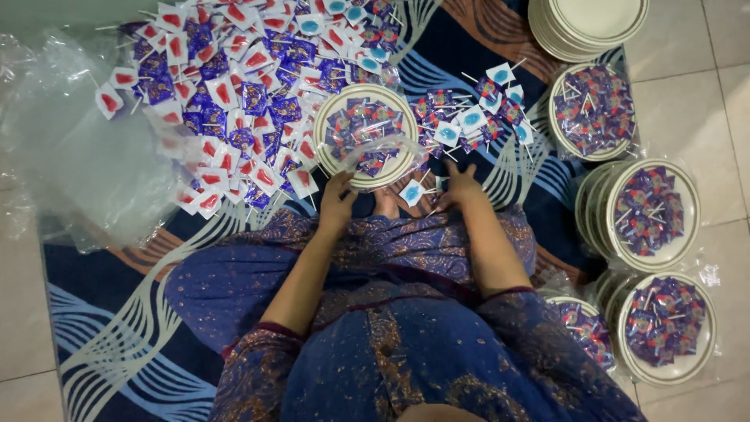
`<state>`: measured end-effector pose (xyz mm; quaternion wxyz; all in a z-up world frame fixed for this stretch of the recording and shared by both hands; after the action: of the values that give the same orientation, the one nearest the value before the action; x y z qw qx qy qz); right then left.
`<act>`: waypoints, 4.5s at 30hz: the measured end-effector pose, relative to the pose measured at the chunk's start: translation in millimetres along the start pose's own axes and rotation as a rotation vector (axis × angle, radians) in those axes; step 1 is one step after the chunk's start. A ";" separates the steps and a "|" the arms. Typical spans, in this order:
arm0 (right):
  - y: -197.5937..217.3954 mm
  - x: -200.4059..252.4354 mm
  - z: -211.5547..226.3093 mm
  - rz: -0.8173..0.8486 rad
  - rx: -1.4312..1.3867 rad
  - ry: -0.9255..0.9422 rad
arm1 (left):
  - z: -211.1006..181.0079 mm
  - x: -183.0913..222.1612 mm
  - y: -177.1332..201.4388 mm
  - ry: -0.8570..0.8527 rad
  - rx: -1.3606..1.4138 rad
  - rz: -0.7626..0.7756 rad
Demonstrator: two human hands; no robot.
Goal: The person picks up a plate, places several small packets onto it, and slides the plate into a plastic bag. They then continue to arrange more packets onto subsequent plates from a pile and stack the finished items.
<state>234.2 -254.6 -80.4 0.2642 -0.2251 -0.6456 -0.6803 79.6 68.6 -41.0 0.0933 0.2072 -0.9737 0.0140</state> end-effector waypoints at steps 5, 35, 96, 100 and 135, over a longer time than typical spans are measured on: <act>9.8 19.4 20.5 -0.046 0.065 -0.061 | 6.1 -7.0 -4.4 -0.032 0.042 0.021; 38.7 -21.3 -31.8 -0.419 -0.347 -0.139 | -4.8 16.8 -3.9 0.186 0.156 -0.053; 129.5 208.0 136.2 -0.715 -0.685 0.909 | -125.4 -14.9 -83.5 0.097 1.461 0.436; 89.5 176.1 117.0 -0.402 -0.833 0.675 | -95.5 -16.1 -74.4 0.221 1.383 0.388; 11.1 15.3 157.7 -0.702 -0.213 0.511 | -28.3 19.8 -12.4 0.234 1.502 0.300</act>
<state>224.3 -98.7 -51.7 0.1434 0.1571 -0.5231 -0.8253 71.9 51.2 -9.6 0.0272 0.0780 -0.7044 0.7050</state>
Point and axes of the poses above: each hand's wrist, its own x-axis away from the middle knuckle, its own y-axis out of the back of the hand, z = x × y, the point moved 10 cm from there along -x, towards the middle knuckle, and after that the axes turned 8 degrees about x, right-handed, at the moved point
